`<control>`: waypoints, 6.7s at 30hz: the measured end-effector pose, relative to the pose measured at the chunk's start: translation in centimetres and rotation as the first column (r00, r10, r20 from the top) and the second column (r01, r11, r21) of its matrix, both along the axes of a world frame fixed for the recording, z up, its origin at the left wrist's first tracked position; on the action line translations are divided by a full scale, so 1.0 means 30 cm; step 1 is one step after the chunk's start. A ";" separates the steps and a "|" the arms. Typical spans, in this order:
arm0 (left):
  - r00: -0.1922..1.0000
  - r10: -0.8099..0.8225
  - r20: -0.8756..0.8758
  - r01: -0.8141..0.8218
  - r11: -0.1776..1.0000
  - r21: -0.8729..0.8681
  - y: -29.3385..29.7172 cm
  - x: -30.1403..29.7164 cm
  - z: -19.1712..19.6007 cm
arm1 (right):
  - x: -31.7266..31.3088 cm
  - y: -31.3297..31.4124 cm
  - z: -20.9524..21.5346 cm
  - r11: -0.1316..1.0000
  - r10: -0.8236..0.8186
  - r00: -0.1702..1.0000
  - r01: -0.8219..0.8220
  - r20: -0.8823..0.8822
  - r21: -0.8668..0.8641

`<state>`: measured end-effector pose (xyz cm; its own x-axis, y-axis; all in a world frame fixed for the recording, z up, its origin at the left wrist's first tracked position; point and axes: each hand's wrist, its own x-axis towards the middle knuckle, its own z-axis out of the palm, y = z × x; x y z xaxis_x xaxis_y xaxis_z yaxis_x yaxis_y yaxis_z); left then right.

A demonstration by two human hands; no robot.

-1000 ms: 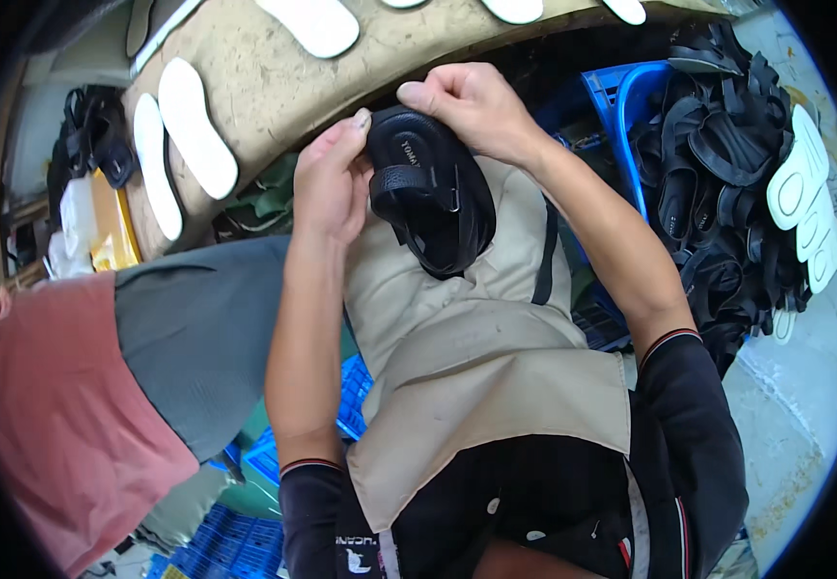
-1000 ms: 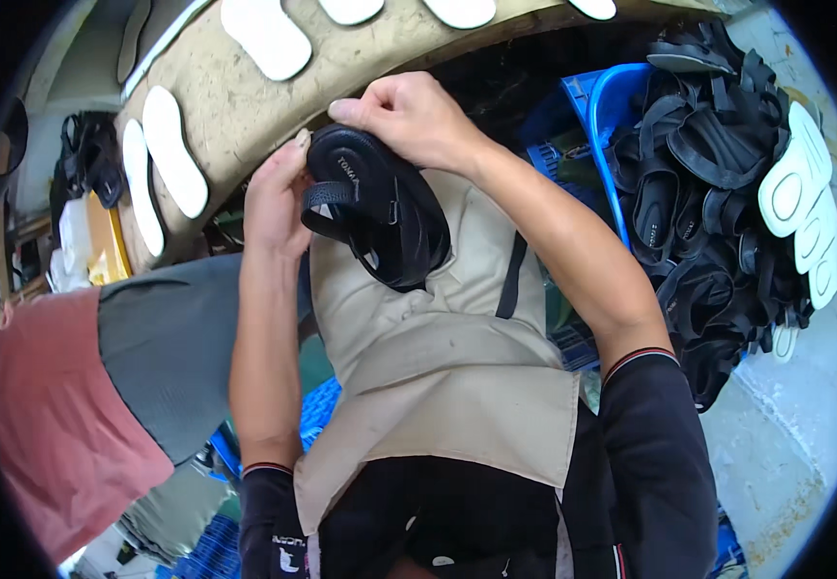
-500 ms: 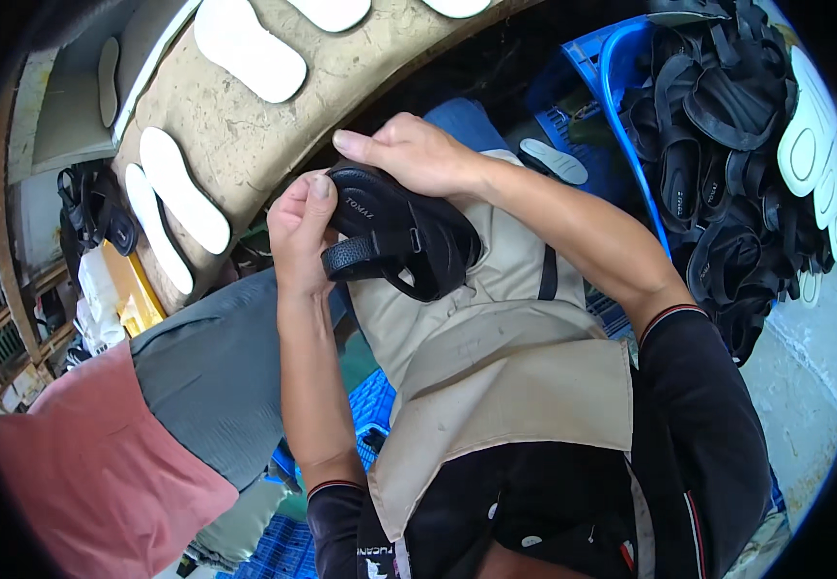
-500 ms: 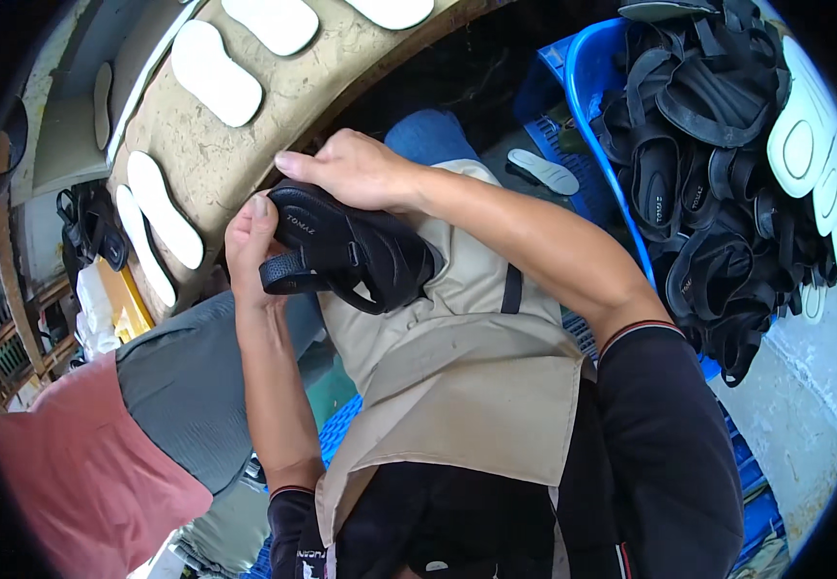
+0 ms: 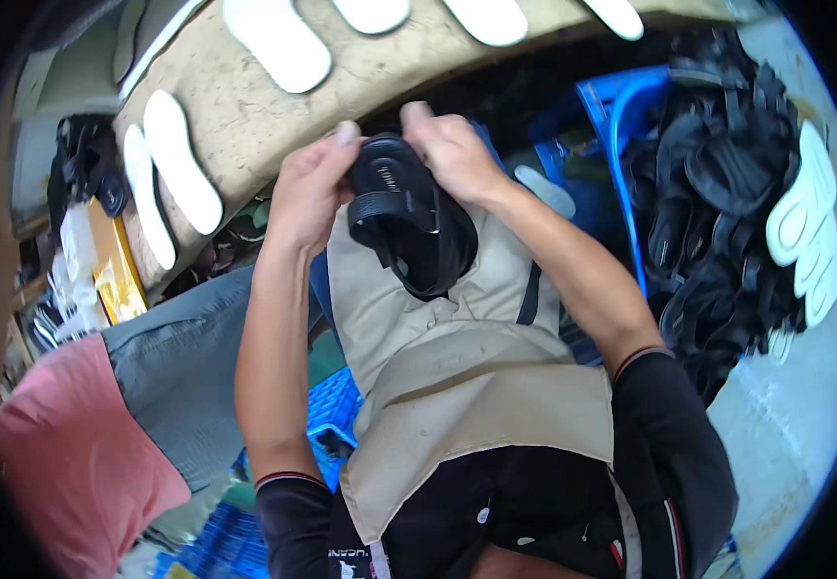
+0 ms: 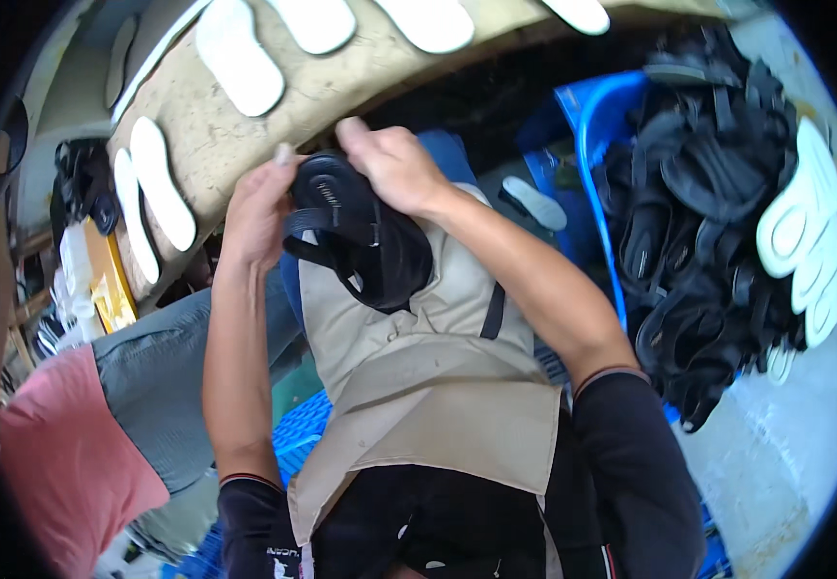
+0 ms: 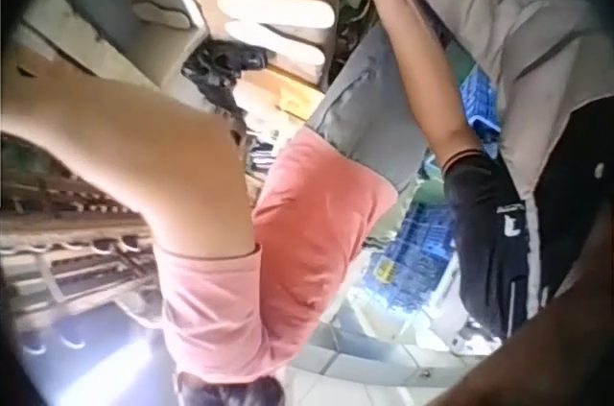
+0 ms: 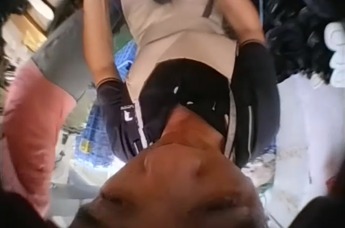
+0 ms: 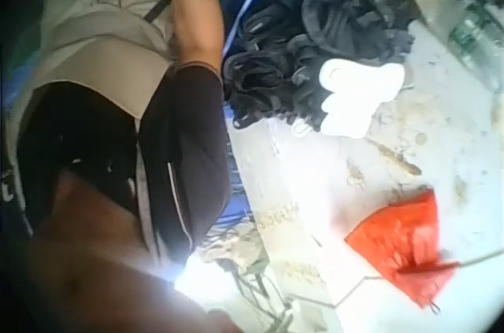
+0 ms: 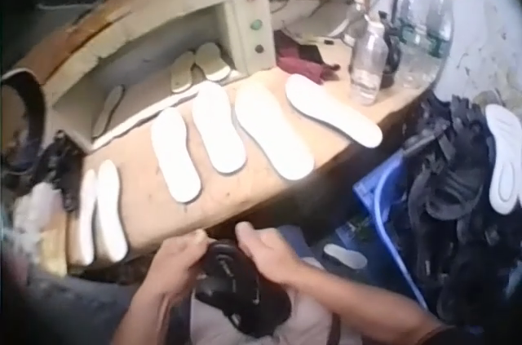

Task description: Assembling shoe uppers and soles, including the placement of insoles.

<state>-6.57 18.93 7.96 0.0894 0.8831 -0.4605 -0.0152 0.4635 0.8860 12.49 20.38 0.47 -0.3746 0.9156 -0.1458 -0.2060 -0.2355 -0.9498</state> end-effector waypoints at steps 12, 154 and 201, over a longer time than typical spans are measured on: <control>0.997 -0.032 -0.063 0.043 0.982 0.186 -0.048 0.123 -0.141 | 0.109 -0.093 0.047 0.981 0.195 0.959 -0.188 0.208 -0.054; 0.940 0.065 0.334 -0.058 0.998 -0.032 -0.114 -0.140 -0.039 | -0.085 -0.010 0.121 0.983 0.018 0.974 -0.058 0.224 0.172; 0.902 0.200 0.381 -0.276 0.949 0.155 -0.483 -0.277 -0.133 | -0.097 -0.288 0.084 0.912 0.351 0.929 -0.367 -0.119 -0.180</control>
<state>-14.87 4.43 3.98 -0.0108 0.9686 -0.2484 -0.4346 0.2192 0.8735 9.59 11.74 2.98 -0.6911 0.6733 -0.2627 -0.1480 -0.4876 -0.8604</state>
